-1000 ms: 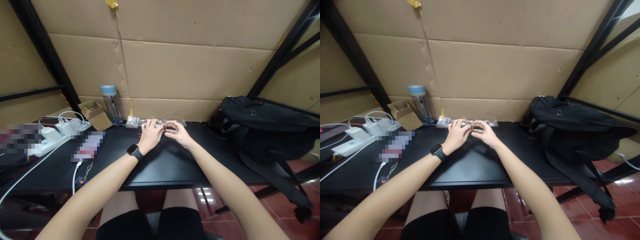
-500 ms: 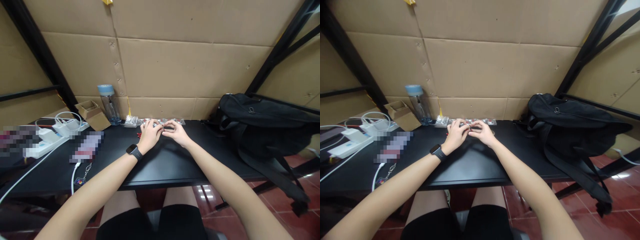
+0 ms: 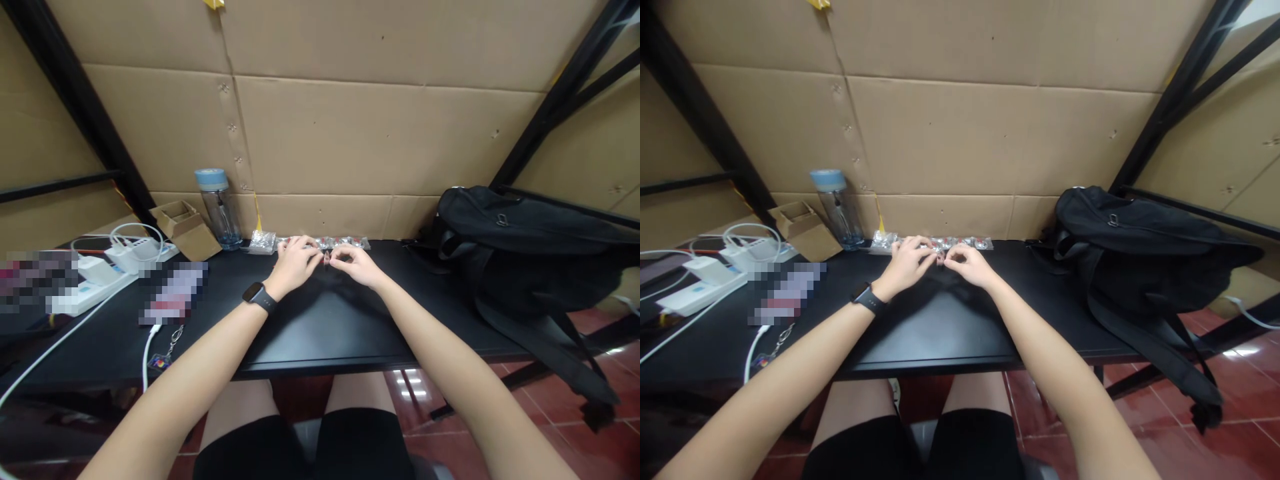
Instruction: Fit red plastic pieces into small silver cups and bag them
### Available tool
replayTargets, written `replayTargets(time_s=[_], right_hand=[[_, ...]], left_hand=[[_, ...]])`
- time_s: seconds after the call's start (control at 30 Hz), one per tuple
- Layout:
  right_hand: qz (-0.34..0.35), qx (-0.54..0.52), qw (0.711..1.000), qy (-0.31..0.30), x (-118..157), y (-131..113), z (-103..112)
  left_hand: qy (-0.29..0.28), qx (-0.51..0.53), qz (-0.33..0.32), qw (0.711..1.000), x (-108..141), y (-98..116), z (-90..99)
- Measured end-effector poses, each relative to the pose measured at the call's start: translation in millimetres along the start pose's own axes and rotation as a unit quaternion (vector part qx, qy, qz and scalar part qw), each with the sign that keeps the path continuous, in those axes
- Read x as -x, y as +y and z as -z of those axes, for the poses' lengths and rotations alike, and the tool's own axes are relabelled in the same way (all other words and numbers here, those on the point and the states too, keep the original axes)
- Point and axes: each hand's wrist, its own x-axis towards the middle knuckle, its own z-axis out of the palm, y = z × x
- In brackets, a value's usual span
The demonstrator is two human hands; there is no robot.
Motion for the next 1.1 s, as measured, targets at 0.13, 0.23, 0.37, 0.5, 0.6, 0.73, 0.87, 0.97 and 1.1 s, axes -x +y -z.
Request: replayTargets(time_s=[0.13,0.23,0.37,0.5,0.6,0.73,0.87,0.97,1.1], right_hand=[[0.023,0.115,0.992,-0.037,3.6,4.9,19.0],[0.017,0.151,0.987,-0.056,6.6,8.3,32.0],[-0.006,0.174,0.979,-0.106,8.1,9.0,39.3],[-0.040,0.199,0.975,-0.093,8.3,17.6,43.5],[-0.083,0.271,0.958,-0.046,10.1,33.3,49.3],[-0.156,0.300,0.938,-0.073,13.3,52.0,55.1],[-0.169,0.270,0.945,-0.074,13.7,58.4,55.7],[-0.161,0.256,0.951,-0.057,13.3,59.7,56.0],[-0.161,0.233,0.959,-0.026,13.4,61.4,59.1]], left_hand=[[-0.078,-0.058,0.059,0.994,-3.4,-39.3,17.8],[-0.159,-0.081,0.089,0.980,-1.2,-66.0,26.8],[-0.216,-0.074,0.107,0.968,2.2,-80.5,23.6],[-0.230,-0.078,0.111,0.964,2.4,-79.4,13.3],[-0.232,-0.087,0.124,0.961,1.3,-75.6,8.9],[-0.226,-0.102,0.132,0.960,0.8,-71.5,6.0],[-0.215,-0.100,0.112,0.965,2.2,-69.3,4.2],[-0.189,-0.103,0.103,0.971,3.4,-66.7,3.3],[-0.147,-0.100,0.090,0.980,3.0,-58.5,1.4]])
